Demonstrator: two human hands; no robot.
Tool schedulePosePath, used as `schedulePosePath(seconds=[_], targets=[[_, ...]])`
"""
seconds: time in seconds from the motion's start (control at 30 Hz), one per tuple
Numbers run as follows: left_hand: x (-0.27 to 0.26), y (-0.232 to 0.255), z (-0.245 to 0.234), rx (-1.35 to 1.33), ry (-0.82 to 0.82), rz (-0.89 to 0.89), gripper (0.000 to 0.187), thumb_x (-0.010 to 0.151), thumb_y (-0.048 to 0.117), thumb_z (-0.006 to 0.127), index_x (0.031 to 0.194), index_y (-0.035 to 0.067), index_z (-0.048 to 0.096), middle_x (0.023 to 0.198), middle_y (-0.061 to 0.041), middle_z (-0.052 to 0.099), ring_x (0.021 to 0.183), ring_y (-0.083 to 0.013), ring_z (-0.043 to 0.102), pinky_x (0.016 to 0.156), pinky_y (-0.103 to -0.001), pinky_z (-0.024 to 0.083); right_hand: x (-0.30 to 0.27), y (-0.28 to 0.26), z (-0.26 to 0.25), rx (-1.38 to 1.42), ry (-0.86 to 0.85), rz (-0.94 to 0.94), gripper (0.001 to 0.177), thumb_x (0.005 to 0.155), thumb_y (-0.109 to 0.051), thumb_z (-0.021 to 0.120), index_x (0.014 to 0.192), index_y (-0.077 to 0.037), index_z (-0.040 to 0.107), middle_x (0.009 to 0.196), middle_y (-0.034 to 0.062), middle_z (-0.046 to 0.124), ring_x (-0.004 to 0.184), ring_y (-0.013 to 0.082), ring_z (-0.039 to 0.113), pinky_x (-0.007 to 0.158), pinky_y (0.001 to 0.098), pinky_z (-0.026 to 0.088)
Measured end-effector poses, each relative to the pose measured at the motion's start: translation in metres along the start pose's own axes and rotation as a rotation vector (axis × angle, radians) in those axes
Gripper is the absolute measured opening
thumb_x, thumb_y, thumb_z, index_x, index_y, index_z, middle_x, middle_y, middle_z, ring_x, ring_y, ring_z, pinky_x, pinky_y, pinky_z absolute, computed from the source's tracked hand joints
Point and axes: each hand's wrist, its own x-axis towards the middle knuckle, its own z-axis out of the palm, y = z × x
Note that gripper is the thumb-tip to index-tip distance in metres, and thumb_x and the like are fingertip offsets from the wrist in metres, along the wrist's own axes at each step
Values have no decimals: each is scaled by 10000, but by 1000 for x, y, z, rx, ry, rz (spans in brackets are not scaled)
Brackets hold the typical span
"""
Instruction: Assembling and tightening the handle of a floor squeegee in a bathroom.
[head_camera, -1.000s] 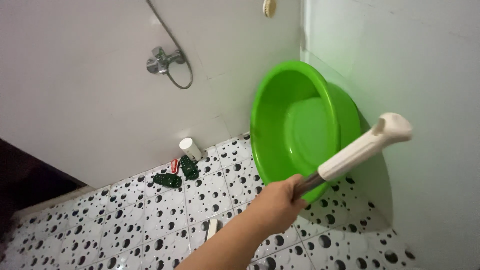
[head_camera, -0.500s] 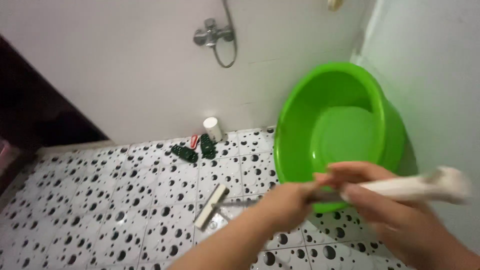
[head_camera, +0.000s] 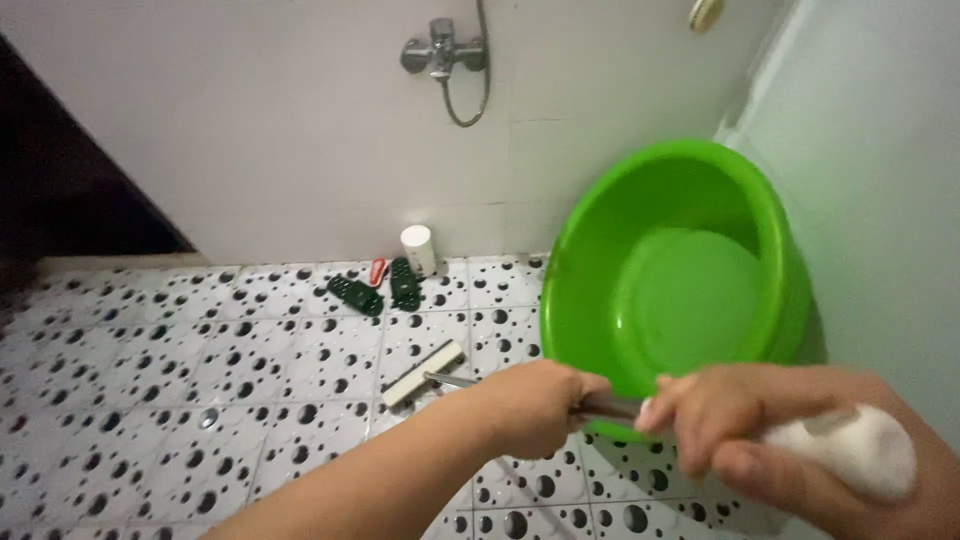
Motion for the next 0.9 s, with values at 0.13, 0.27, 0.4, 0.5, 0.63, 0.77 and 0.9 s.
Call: schedulePosePath(seconds=[0.13,0.27,0.4,0.5,0.63,0.77,0.9], targets=[[6,-12,-6,-52,-148,-56,275,907,132,599,1145,232,691,917,-96,733,811,-289,700,729,-433,544,14,-7,20,-72,72,-124,260,1021,-206,627,829,-67,732,903,59,734,962,196,703,1039,408,485],[30,-73,3,-122,129,-4,212,871,134,646,1066,135,730,954,-112,766,830,-258,730,750,-385,572,69,-3,51,-60,248,184,230,906,-240,637,914,-90,811,805,40,810,706,137,714,689,306,619],[24,-66,-3,-203,267,-216,167,857,172,707,1012,115,720,910,-111,766,808,-222,712,733,-363,560,91,11,71,-63,290,70,220,963,-225,646,988,-64,795,789,37,755,701,99,659,655,257,555],[30,-53,7,-283,359,-295,148,846,131,692,975,119,763,868,-90,776,773,-197,707,707,-358,555,87,4,58,26,281,24,256,971,-226,646,1143,-60,738,818,31,734,723,93,636,669,254,541],[31,-4,25,-510,517,-201,219,901,78,599,1022,148,767,822,-92,750,723,-168,647,674,-347,527,59,-13,28,119,287,-31,457,1005,-251,629,1440,-110,627,828,21,744,762,98,655,710,255,578],[40,2,35,-541,740,14,328,857,15,568,1116,131,732,867,-96,733,777,-142,642,703,-336,528,58,-12,20,100,270,-181,414,1036,-262,595,1398,-68,650,841,28,751,821,87,661,761,245,575],[41,-20,42,-412,737,-149,131,855,43,586,881,42,715,762,-75,719,706,-151,660,635,-329,511,75,23,31,27,163,-227,349,1000,-242,592,1246,-35,728,901,25,794,727,89,666,702,242,574]])
